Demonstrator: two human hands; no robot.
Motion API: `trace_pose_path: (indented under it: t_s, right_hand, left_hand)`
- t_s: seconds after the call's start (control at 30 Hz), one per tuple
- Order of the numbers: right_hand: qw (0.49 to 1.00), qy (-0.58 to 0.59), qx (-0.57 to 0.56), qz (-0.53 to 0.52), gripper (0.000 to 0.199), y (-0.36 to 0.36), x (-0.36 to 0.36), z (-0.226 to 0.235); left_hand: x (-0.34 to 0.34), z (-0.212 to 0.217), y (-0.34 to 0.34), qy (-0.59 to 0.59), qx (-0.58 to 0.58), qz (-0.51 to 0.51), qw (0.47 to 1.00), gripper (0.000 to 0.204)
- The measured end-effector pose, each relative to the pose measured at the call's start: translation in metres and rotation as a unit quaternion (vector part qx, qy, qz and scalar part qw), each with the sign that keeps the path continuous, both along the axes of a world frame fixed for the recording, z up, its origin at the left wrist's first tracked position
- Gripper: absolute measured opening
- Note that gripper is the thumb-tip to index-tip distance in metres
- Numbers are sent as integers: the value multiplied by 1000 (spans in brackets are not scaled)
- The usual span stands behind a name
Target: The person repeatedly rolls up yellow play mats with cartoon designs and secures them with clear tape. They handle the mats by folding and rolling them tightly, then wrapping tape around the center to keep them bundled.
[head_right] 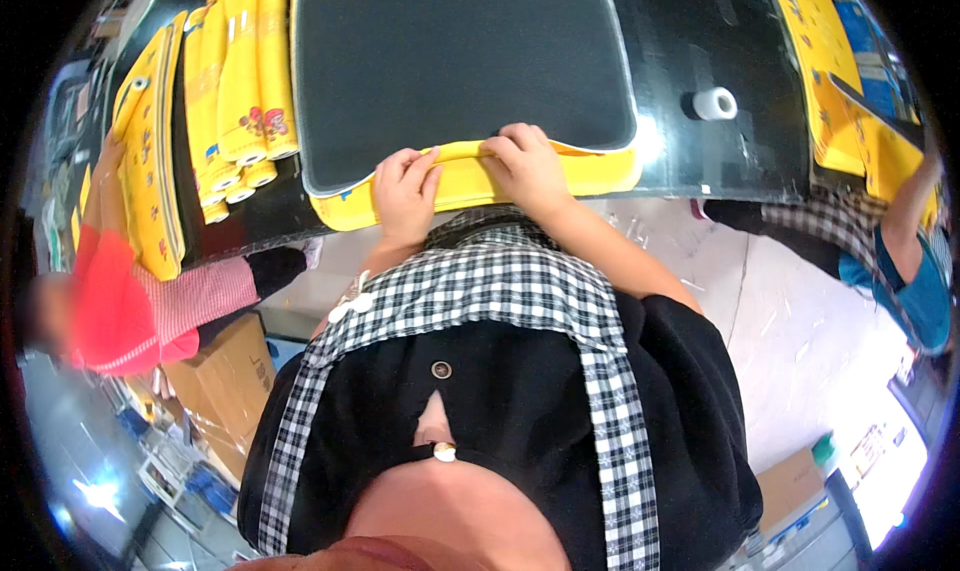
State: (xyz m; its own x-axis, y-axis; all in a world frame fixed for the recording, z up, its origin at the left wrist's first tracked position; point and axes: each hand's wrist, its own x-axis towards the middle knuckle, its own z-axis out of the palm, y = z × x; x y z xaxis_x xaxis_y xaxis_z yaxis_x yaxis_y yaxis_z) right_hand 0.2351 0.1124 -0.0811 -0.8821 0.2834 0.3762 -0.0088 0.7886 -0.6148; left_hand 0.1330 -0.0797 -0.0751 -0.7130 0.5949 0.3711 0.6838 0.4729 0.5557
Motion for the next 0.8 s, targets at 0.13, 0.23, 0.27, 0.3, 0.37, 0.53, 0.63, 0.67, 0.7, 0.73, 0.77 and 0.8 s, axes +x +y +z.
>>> trace_pose_path:
  t_s: [0.13, 0.23, 0.27, 0.3, 0.37, 0.53, 0.63, 0.67, 0.7, 0.73, 0.77, 0.8]
  right_hand:
    - [999, -22, 42, 3, 17, 2, -4, 1]
    - [993, -46, 108, 2, 15, 11, -12, 2]
    - [989, -68, 129, -1, 16, 15, -19, 4]
    - [984, -95, 153, -5, 19, 18, -22, 6]
    - [980, -127, 154, -5, 27, 23, -31, 6]
    - [968, -197, 155, -24, 32, 29, -40, 10]
    - [956, -114, 243, -116, 33, 40, -35, 24]
    - [953, -123, 250, -116, 37, 51, -33, 22]
    - [954, -152, 232, -112, 37, 58, -31, 18]
    - [954, -180, 213, -107, 38, 63, -28, 12]
    - [953, -208, 194, -102, 38, 66, -26, 8]
    - [949, -247, 167, -101, 40, 66, -29, 13]
  left_hand:
    - [-7, 3, 5, -42, 25, 0, 999, 21]
    - [-30, 2, 5, 34, -18, -57, 998, 19]
    - [-37, 3, 6, 42, -28, -47, 998, 16]
    - [-40, 0, 6, 37, -31, -29, 998, 17]
    - [-50, -8, 9, 29, -33, 3, 999, 19]
    - [-76, 5, 8, 191, -165, 14, 968, 28]
    - [-94, -6, -2, 151, -167, 6, 974, 30]
    - [-98, -11, -1, 173, -157, 6, 972, 34]
    - [-98, -12, 0, 177, -153, 12, 972, 35]
    - [-97, -11, 1, 182, -149, 19, 972, 35]
    - [-95, -10, 0, 187, -146, 27, 971, 36]
    - [-97, -6, -5, 203, -160, 35, 965, 36]
